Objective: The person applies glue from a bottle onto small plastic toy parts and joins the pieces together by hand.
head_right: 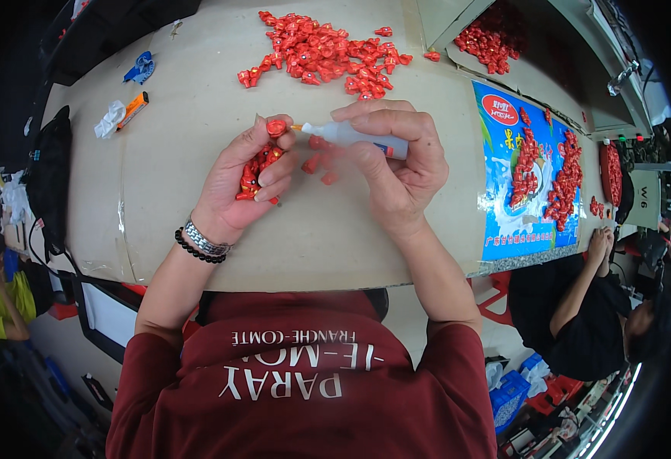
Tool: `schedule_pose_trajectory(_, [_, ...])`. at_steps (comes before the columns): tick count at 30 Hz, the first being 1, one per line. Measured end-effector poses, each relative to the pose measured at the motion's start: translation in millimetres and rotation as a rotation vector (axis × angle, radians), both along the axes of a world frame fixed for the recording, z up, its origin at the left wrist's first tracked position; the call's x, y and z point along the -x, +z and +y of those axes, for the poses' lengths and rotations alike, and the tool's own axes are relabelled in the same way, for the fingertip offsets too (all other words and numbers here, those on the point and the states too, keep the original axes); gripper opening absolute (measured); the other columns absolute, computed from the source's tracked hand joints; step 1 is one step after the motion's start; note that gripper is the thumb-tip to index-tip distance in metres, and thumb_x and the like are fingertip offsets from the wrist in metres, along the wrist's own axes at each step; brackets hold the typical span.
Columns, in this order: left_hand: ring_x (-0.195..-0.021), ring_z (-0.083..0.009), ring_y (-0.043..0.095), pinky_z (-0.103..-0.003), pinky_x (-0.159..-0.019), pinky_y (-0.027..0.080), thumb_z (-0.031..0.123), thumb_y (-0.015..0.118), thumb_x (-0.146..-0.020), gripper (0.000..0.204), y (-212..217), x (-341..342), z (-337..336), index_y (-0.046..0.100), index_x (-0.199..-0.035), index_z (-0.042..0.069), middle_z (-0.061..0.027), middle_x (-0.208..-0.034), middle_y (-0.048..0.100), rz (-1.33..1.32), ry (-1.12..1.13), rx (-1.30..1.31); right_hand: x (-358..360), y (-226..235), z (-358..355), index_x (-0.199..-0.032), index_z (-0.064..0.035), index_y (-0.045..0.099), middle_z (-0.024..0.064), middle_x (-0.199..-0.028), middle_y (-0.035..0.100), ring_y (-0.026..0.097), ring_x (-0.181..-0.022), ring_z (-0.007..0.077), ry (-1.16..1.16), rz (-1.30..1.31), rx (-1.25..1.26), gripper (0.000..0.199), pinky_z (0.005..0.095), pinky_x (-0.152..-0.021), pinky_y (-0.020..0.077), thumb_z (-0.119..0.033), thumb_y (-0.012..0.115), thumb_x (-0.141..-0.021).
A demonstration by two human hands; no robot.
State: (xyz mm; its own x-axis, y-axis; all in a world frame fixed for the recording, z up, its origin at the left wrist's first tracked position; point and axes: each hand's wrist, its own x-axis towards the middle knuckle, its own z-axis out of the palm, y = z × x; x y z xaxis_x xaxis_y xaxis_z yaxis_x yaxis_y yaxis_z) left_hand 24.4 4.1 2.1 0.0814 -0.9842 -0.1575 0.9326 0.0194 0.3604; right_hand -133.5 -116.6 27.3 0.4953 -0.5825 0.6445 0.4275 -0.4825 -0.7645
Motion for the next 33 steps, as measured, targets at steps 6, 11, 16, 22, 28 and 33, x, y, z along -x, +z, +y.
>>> schedule_pose_trajectory(6, [-0.055,-0.0094,0.045,-0.021,-0.040,0.036,0.032,0.047,-0.099,0.034,-2.7,2.9,-1.1,0.055,-0.108,0.000,-0.0051,-0.090,0.058,-0.027,-0.015,-0.035,-1.0,7.9,7.3,-0.099,0.0027,0.056,0.0192,-0.100,0.063,0.065,-0.074,0.0194,0.060,-0.007,0.001,0.019,0.0280,-0.062,0.0537,0.011,0.057,-0.081])
schedule_pose_trajectory(11, [-0.055,-0.0090,0.045,-0.021,-0.040,0.037,0.033,0.047,-0.099,0.036,-6.1,2.1,-0.7,0.056,-0.108,0.000,-0.0052,-0.090,0.056,-0.071,-0.029,-0.020,-1.6,4.5,3.2,-0.096,0.0045,0.058,0.0197,-0.099,0.063,0.064,-0.065,0.0170,-0.002,0.027,0.160,0.021,0.0255,-0.054,0.0523,0.014,0.059,-0.078])
schedule_pose_trajectory(16, [-0.055,-0.0086,0.045,-0.021,-0.040,0.036,0.033,0.046,-0.100,0.035,-2.9,3.6,-1.1,0.056,-0.108,0.000,-0.0049,-0.090,0.056,-0.081,-0.026,-0.034,-0.9,6.9,8.7,-0.096,0.0035,0.059,0.0189,-0.098,0.064,0.064,-0.073,0.0177,0.018,0.048,0.050,0.022,0.0269,-0.060,0.0524,0.012,0.062,-0.077])
schedule_pose_trajectory(22, [-0.054,-0.0085,0.045,-0.021,-0.041,0.037,0.032,0.046,-0.100,0.035,-4.3,3.9,0.3,0.058,-0.108,0.001,-0.0048,-0.089,0.057,-0.088,-0.024,-0.039,-1.8,3.6,6.8,-0.096,0.0031,0.059,0.0182,-0.096,0.065,0.064,-0.077,0.0190,-0.003,0.059,0.087,0.022,0.0279,-0.063,0.0527,0.012,0.063,-0.075])
schedule_pose_trajectory(28, [-0.054,-0.0086,0.045,-0.021,-0.041,0.037,0.031,0.047,-0.100,0.034,-3.6,4.8,0.7,0.057,-0.108,0.000,-0.0048,-0.090,0.057,-0.084,-0.014,-0.046,-1.6,3.0,7.1,-0.095,0.0027,0.060,0.0175,-0.095,0.066,0.064,-0.082,0.0205,-0.040,0.064,0.094,0.023,0.0290,-0.068,0.0524,0.011,0.064,-0.074])
schedule_pose_trajectory(33, [-0.054,-0.0088,0.045,-0.021,-0.041,0.037,0.030,0.048,-0.099,0.033,-4.7,3.8,0.4,0.057,-0.108,-0.001,-0.0048,-0.090,0.057,-0.089,-0.012,-0.025,-1.9,4.1,6.8,-0.095,0.0022,0.060,0.0171,-0.095,0.066,0.064,-0.083,0.0211,-0.053,0.069,0.115,0.024,0.0296,-0.070,0.0524,0.011,0.065,-0.073])
